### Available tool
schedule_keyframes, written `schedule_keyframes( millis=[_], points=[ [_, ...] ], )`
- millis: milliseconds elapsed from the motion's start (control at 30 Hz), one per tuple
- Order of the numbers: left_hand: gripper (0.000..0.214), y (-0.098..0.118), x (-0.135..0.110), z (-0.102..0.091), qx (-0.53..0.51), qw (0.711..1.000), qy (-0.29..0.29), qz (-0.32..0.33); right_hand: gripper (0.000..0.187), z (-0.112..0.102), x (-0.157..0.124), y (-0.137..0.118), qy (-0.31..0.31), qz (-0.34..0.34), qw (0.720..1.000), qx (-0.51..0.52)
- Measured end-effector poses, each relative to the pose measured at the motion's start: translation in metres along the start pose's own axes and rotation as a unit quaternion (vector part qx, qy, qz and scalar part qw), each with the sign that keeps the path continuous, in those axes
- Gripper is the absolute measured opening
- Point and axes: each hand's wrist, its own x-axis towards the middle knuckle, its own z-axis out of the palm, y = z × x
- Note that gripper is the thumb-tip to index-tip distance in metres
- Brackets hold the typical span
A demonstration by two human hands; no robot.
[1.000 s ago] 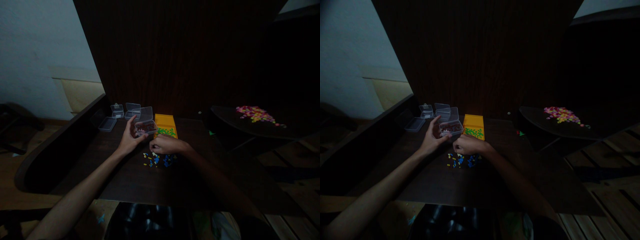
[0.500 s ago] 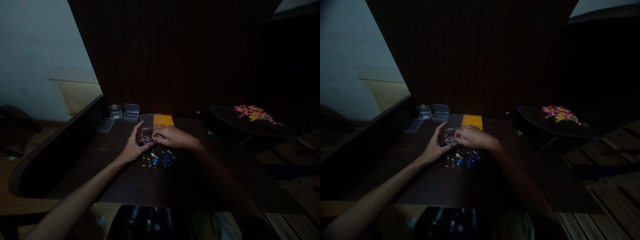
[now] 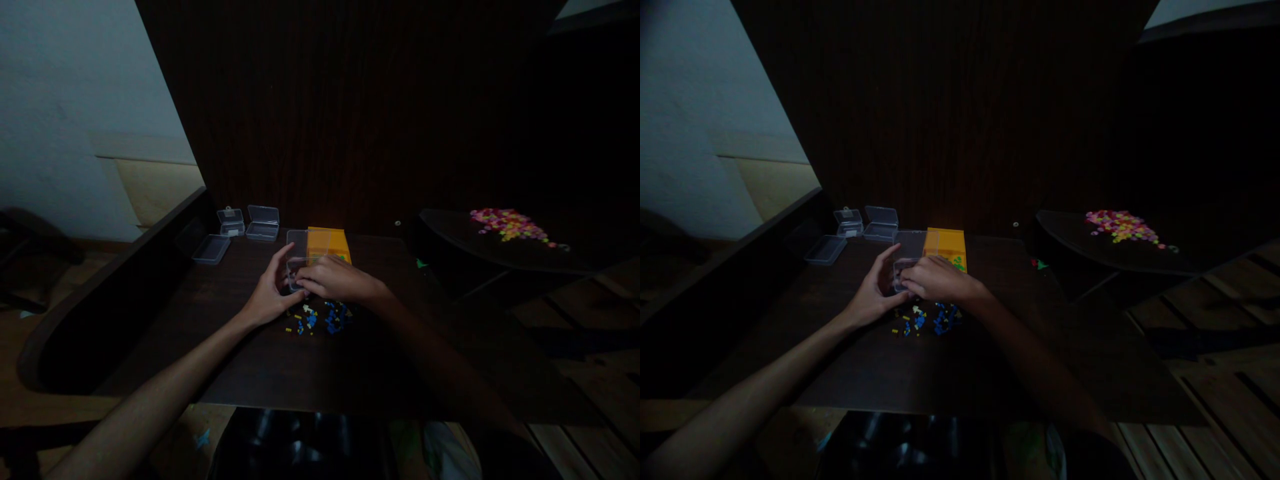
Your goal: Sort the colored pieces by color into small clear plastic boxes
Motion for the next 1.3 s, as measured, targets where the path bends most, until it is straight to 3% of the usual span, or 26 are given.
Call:
schedule_keyframes(
  millis=[467,900,1133,1300],
  points=[
    [0.09,-0.001,-0.003,0.003,0.025,0.999,-0.032,-0.011,0.022,0.006,0.003,-0.002,-0.016,-0.003,0.999,-0.031],
    [0.091,-0.004,-0.001,0.001,0.006,0.999,-0.032,-0.008,0.023,0.007,0.004,0.005,0.013,-0.01,0.998,0.055],
    [0.09,-0.003,-0.001,0.001,0.01,0.999,-0.033,-0.009,0.021,0.003,0.003,0.006,0.015,-0.003,0.999,0.035],
    [0.092,-0.006,0.001,-0.001,-0.001,1.0,-0.016,-0.023,0.024,-0.007,-0.003,0.011,0.064,0.012,0.996,0.065]
  ],
)
